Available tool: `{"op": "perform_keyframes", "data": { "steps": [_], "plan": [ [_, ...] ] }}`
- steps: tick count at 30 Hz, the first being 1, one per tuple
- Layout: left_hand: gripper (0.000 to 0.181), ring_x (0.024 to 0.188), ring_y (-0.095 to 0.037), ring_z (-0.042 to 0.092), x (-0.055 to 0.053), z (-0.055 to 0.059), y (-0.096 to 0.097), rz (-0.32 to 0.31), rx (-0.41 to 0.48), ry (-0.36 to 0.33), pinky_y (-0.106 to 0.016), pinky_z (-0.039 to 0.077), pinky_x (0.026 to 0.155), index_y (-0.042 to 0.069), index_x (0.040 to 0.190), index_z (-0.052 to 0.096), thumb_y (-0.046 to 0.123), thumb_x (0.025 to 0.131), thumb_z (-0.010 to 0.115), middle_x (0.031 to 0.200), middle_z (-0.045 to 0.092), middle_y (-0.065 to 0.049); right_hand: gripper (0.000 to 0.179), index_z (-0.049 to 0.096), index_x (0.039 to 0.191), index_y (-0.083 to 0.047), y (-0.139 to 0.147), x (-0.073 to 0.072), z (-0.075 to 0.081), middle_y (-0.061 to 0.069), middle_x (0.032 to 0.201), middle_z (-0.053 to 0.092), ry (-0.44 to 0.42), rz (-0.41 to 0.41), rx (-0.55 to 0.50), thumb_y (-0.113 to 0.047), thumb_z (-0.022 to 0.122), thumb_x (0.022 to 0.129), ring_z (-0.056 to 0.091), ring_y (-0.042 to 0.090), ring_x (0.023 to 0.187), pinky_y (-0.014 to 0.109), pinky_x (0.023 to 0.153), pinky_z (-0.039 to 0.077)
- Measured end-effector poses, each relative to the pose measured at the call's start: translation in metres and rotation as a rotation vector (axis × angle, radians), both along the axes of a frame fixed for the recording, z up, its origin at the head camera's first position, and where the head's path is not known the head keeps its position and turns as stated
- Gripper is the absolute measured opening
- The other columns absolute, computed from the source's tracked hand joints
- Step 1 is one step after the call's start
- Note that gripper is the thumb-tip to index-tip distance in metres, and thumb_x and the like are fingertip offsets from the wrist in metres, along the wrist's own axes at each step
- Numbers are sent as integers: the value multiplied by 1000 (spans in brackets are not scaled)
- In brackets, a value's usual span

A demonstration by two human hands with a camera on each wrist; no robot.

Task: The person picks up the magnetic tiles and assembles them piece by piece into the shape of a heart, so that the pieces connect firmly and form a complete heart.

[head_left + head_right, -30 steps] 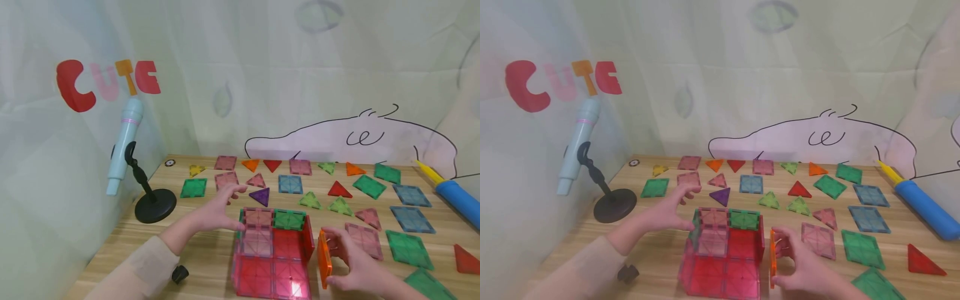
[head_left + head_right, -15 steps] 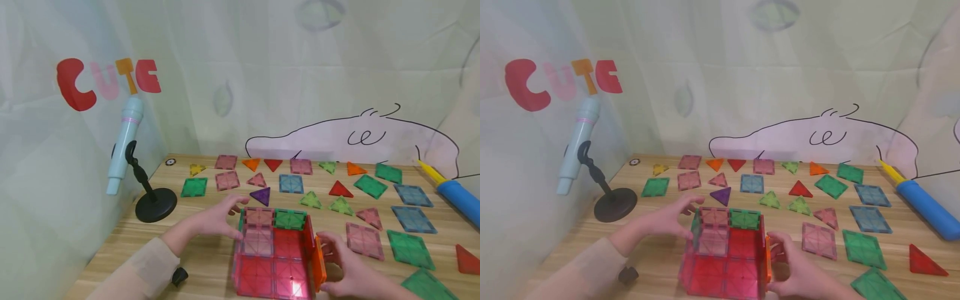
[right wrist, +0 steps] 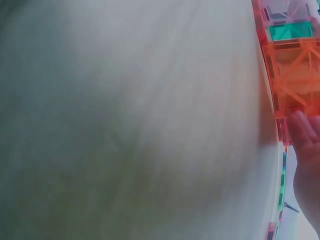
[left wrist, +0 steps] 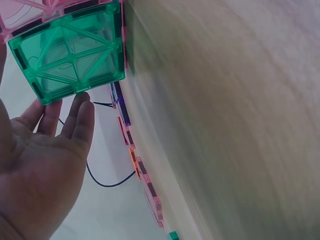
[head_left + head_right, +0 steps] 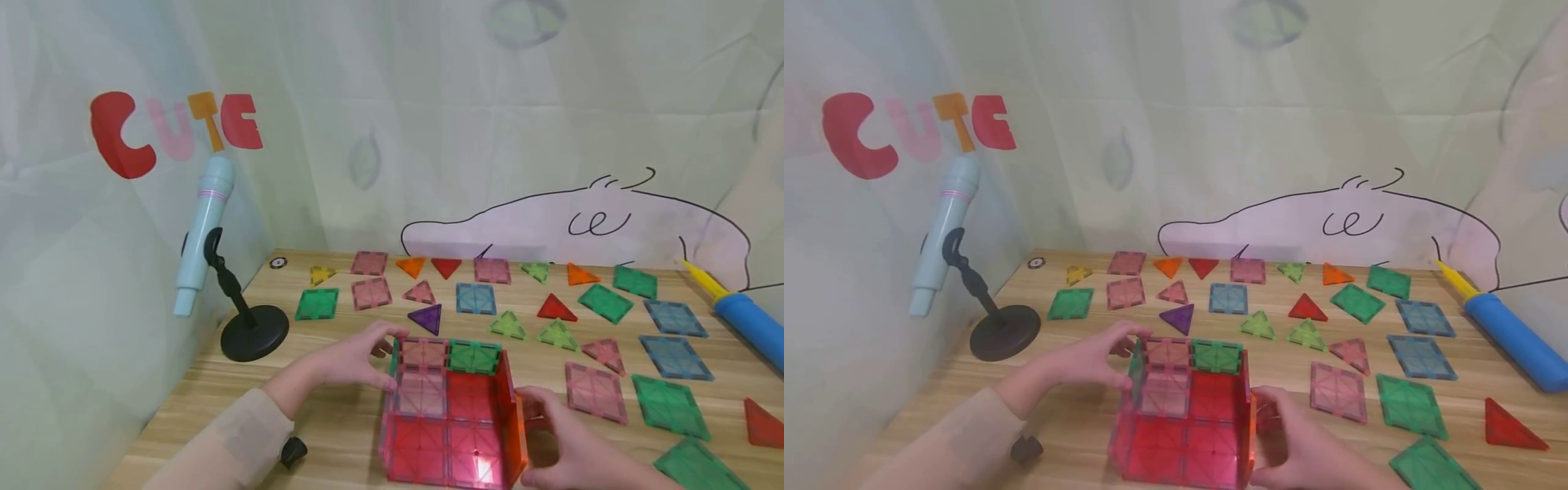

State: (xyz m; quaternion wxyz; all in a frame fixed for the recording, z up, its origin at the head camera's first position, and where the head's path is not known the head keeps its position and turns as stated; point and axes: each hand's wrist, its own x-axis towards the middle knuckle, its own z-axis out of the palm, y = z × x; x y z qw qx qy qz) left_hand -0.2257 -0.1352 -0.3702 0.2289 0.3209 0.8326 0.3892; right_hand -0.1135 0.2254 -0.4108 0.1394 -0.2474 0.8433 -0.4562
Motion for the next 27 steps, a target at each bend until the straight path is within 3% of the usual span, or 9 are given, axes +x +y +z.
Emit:
{"op": "perform_keyframes", "data": {
  "steps": [5,12,18,25,27],
  "plan": [
    [75,120,-26,44,0,-1,-1,12,5,5,-43,38,99,16,143,32,26,82,74,140,34,-6,87,27,138,-1,-5,2,3,13,129,48,16,-41,59,-34,78,76,53,25,111,26,86,47],
    [74,120,-25,45,-1,-4,-1,12,-9,-1,-39,39,99,18,142,32,27,82,73,139,35,-4,87,25,141,-9,-6,3,3,12,135,43,-193,-91,20,-30,78,76,46,32,116,34,84,49],
    [73,120,-25,45,-1,-5,-2,4,19,-17,-38,38,99,14,142,32,23,82,73,139,34,-6,85,25,142,-13,-5,6,2,11,135,42,-123,-52,21,-29,78,77,46,32,115,24,83,48],
    [72,120,-26,45,-1,-6,-2,13,27,-30,-38,38,99,15,141,32,23,82,74,140,34,-6,87,21,144,-11,-4,3,1,17,140,37,-226,-71,-42,-26,77,78,43,38,120,36,85,50],
    [72,121,-26,44,-1,-5,-2,15,29,-32,-39,38,99,14,141,32,23,82,74,140,35,-7,87,21,144,-8,-4,2,0,20,140,36,-187,-49,-66,-23,76,79,44,41,120,33,85,50]
  ]
}}
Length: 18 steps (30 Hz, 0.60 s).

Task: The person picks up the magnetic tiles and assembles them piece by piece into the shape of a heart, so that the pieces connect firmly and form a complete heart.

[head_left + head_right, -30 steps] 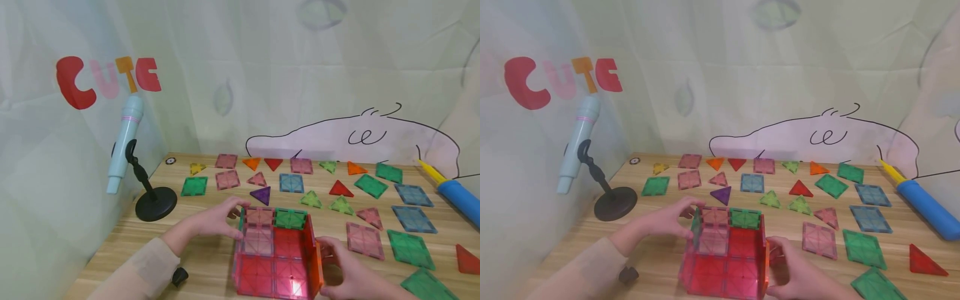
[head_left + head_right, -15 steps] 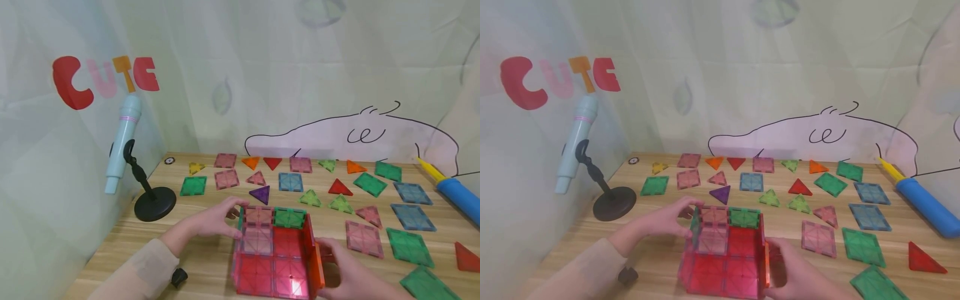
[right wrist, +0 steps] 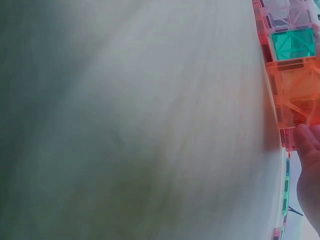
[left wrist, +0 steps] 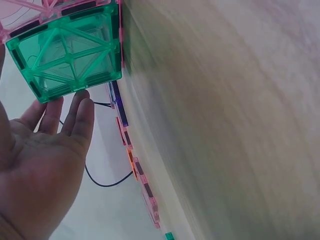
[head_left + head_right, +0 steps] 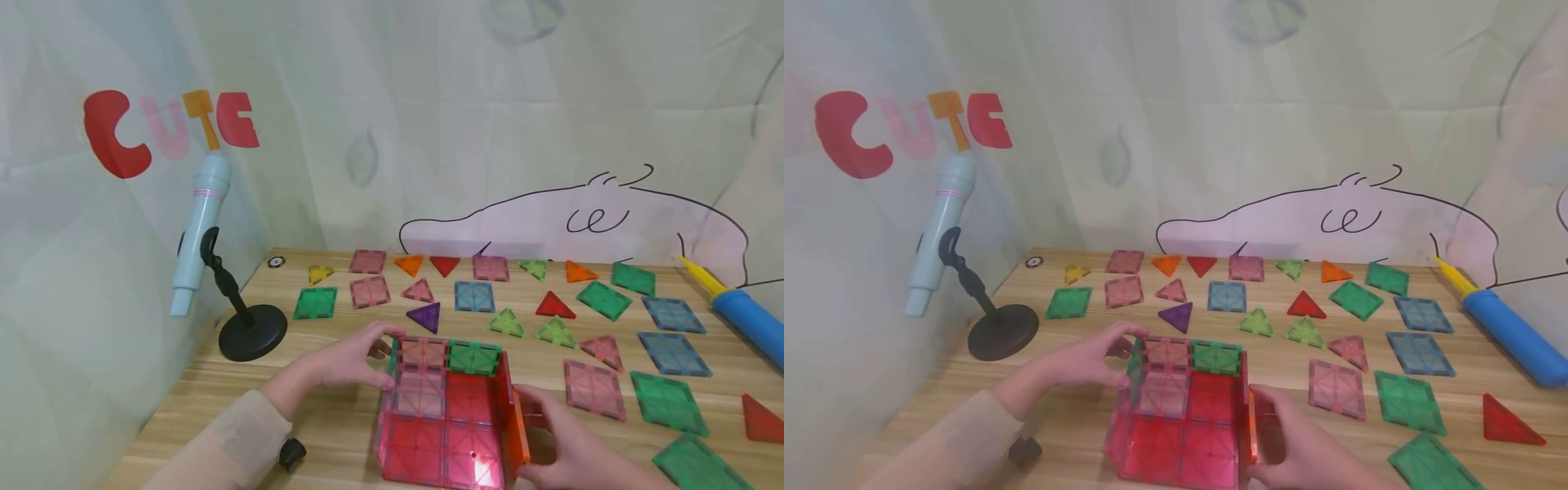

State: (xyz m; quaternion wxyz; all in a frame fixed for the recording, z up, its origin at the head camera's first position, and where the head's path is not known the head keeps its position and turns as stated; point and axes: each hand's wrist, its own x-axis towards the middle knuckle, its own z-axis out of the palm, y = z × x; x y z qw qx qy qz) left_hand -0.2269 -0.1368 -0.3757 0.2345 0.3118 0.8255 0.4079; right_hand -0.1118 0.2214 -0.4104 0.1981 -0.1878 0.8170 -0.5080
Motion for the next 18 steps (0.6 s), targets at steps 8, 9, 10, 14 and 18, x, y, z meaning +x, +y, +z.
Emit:
{"op": "perform_keyframes", "data": {
  "steps": [8,9,10,14,18],
  "plan": [
    [72,126,-28,38,-3,24,19,-38,9,152,-48,35,100,12,143,31,25,84,71,140,38,-8,85,20,144,-9,-2,-3,1,22,140,35,57,30,-51,-18,74,80,43,44,120,28,85,49],
    [72,126,-27,38,-3,30,24,-67,7,178,-48,35,101,12,143,31,24,84,71,140,38,-8,84,20,144,-10,-2,-3,2,22,140,35,49,26,-52,-18,74,80,42,44,120,29,85,50],
    [73,127,-24,38,-4,37,30,-96,-8,206,-47,35,101,12,143,31,26,84,71,141,38,-7,84,20,144,-9,-2,-3,2,22,140,35,57,26,-50,-18,74,80,42,44,120,29,85,49],
    [74,130,-14,34,-2,58,62,-224,-115,296,-38,32,104,18,144,33,34,83,71,143,37,2,83,22,143,-12,-3,-3,1,18,138,38,119,19,-18,-20,75,80,46,37,119,26,88,47],
    [69,134,-12,28,3,65,99,-379,-236,382,-37,25,109,24,143,37,43,84,67,144,36,8,81,23,141,-12,-3,-3,1,16,135,42,179,15,8,-22,75,80,49,30,117,25,90,45]
  ]
}}
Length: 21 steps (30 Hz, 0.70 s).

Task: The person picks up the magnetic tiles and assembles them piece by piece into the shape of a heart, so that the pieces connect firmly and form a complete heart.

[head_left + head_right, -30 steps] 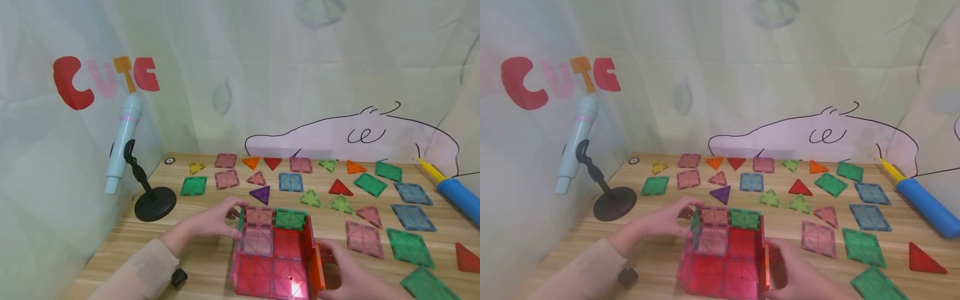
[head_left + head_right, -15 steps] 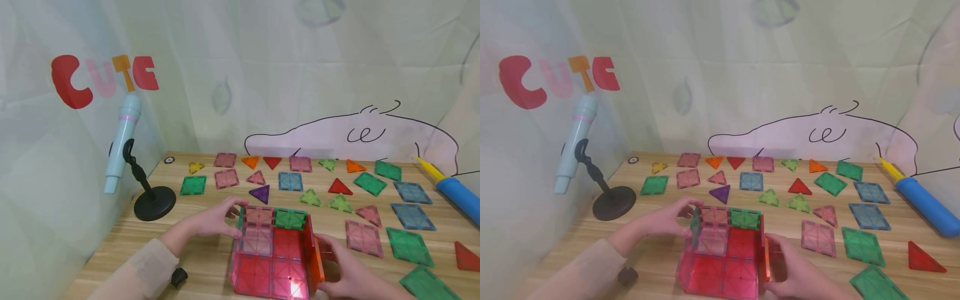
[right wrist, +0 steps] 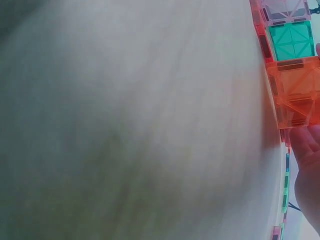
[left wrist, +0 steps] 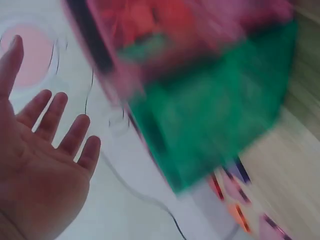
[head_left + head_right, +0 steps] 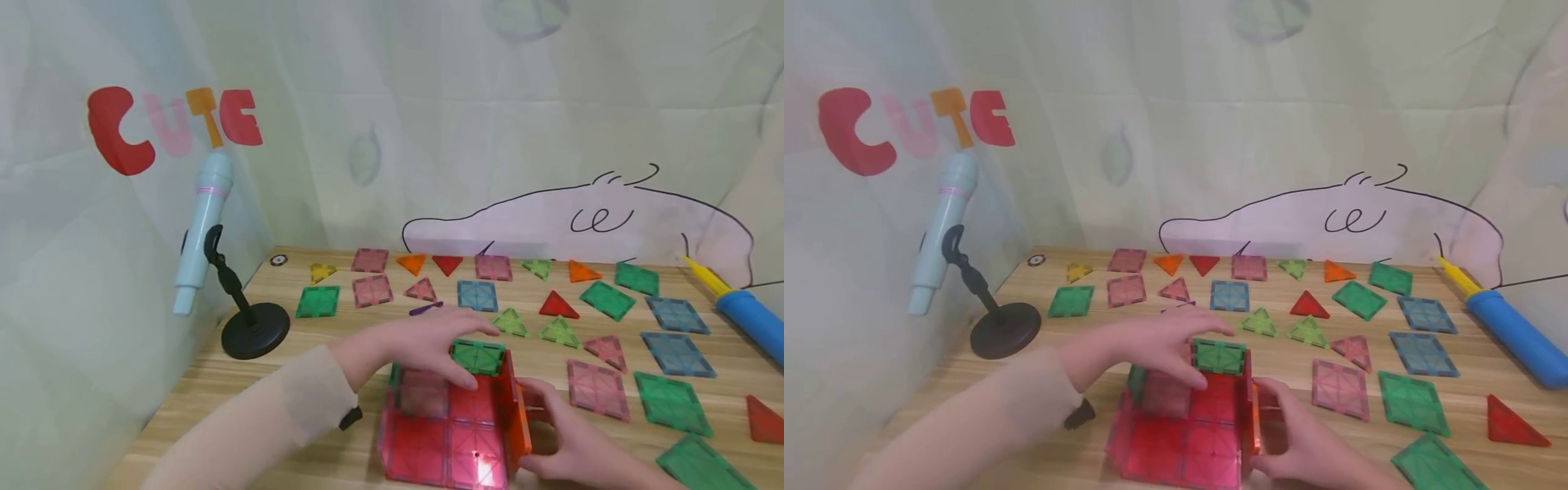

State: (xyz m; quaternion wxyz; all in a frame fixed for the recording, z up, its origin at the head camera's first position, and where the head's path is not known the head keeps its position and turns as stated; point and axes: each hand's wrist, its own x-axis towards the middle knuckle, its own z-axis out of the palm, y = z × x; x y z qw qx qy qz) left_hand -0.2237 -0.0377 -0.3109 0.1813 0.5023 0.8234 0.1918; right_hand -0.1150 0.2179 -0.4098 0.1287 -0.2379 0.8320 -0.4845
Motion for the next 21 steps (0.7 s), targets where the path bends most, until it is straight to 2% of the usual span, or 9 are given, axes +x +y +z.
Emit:
{"op": "perform_keyframes", "data": {
  "steps": [4,7,10,13,16,21],
  "plan": [
    [64,134,-12,25,3,-6,26,-94,-128,63,-38,19,110,32,142,40,46,85,65,145,35,13,81,21,142,-9,3,1,0,22,139,36,-92,30,-64,-16,73,81,44,40,120,29,89,47],
    [60,135,-15,23,4,-13,32,-113,-200,106,-42,16,110,36,140,41,47,85,64,145,33,17,80,21,143,-10,4,3,0,22,141,33,-188,26,-80,-16,73,82,41,44,121,32,86,49],
    [58,135,-17,23,4,-17,32,-111,-229,141,-44,17,109,37,140,43,47,86,63,145,33,18,81,23,143,-15,5,6,-1,17,141,35,-225,9,-56,-19,74,81,40,41,122,31,86,49],
    [59,136,-17,21,3,-20,30,-102,-237,153,-45,16,109,37,140,42,48,86,62,146,31,20,82,22,143,-17,5,9,-2,16,140,36,-238,0,-42,-21,75,80,40,40,122,28,85,49],
    [60,136,-18,21,3,-22,30,-96,-241,167,-47,16,109,37,141,41,49,86,62,147,29,20,81,22,142,-12,6,11,-3,18,138,38,-239,2,-40,-20,74,81,42,39,120,25,84,48],
    [61,136,-19,21,3,-23,29,-95,-233,166,-47,17,109,36,141,41,48,86,62,148,29,19,79,22,140,-4,5,15,-7,20,134,42,-146,17,-22,-21,74,82,48,28,117,22,87,46]
  ]
}}
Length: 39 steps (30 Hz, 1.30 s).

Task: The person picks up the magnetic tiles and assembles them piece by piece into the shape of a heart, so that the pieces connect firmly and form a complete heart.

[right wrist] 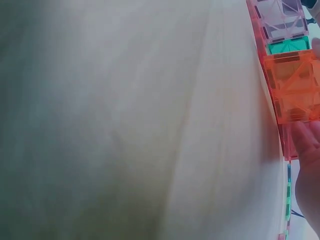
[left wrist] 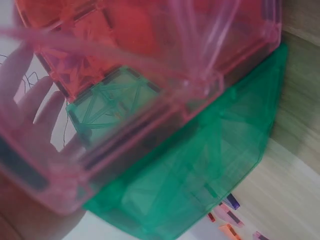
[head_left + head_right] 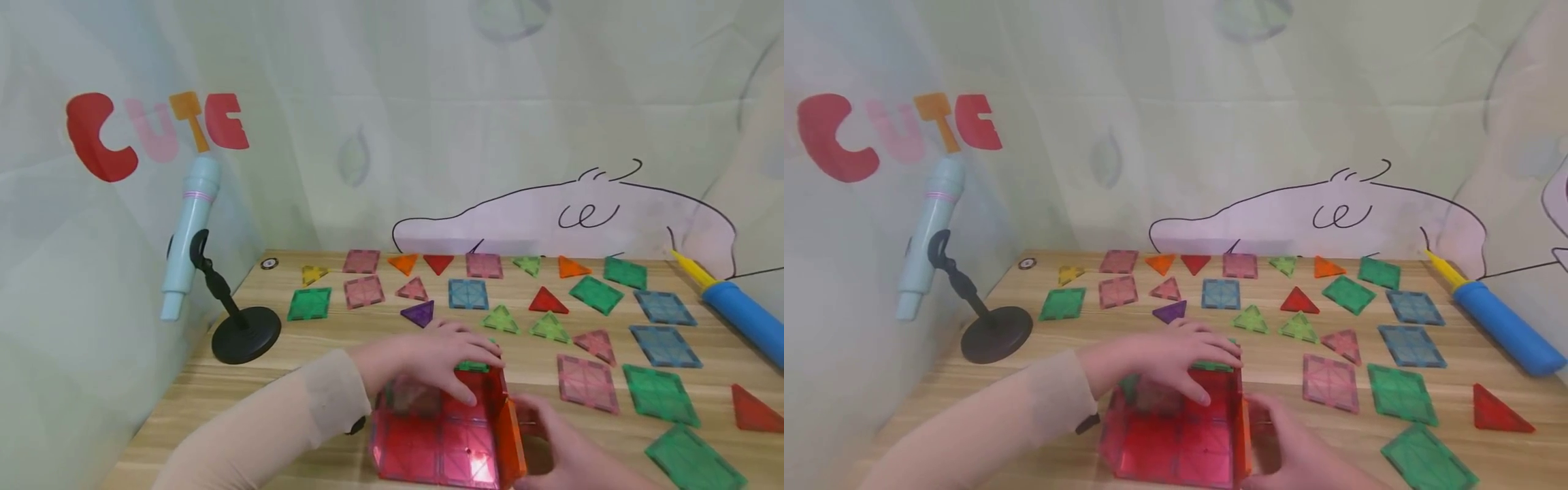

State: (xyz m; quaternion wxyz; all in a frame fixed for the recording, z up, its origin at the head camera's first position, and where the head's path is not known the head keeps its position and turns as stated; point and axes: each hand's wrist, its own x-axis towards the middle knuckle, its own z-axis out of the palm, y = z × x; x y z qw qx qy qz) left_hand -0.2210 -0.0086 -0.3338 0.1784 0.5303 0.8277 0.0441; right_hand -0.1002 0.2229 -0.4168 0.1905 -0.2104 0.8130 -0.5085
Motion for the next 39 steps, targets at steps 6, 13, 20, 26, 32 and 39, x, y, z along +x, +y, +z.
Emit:
{"op": "perform_keyframes", "data": {
  "steps": [6,13,20,26,32,39],
  "plan": [
    [63,136,-16,24,-4,3,-10,1,88,-48,-44,20,109,30,143,40,44,86,63,148,31,12,76,23,140,-9,-3,2,-1,19,136,42,58,8,-26,-19,72,83,49,8,115,24,91,43],
    [67,137,-15,23,-12,1,-31,68,128,-110,-46,18,110,28,145,36,40,86,65,149,30,8,80,20,142,-6,-4,1,0,20,136,42,38,7,-20,-20,73,82,49,6,115,23,92,43],
    [68,136,-14,25,-17,0,-51,109,179,-149,-45,11,112,24,145,36,35,86,67,148,32,6,81,20,141,-3,-1,0,-2,23,135,42,37,-4,-11,-20,74,82,50,7,115,21,90,43],
    [67,137,-16,22,-22,-3,-77,229,247,-247,-43,23,109,24,145,37,34,86,67,149,31,5,73,19,141,-5,0,-2,5,22,135,39,12,-14,-73,-12,67,86,49,6,114,24,89,44],
    [69,136,-21,27,-33,-14,-107,341,347,-228,-46,27,107,20,145,37,35,85,69,147,35,2,72,21,142,-2,4,-11,5,18,127,44,197,33,-226,-2,65,85,51,11,112,25,90,45],
    [68,134,-30,32,-55,-31,-141,560,395,-120,-52,25,106,13,145,36,36,88,65,146,37,-6,72,26,142,-9,14,-29,4,16,122,49,381,-42,-297,3,66,82,56,20,107,23,88,46]
  ]
}}
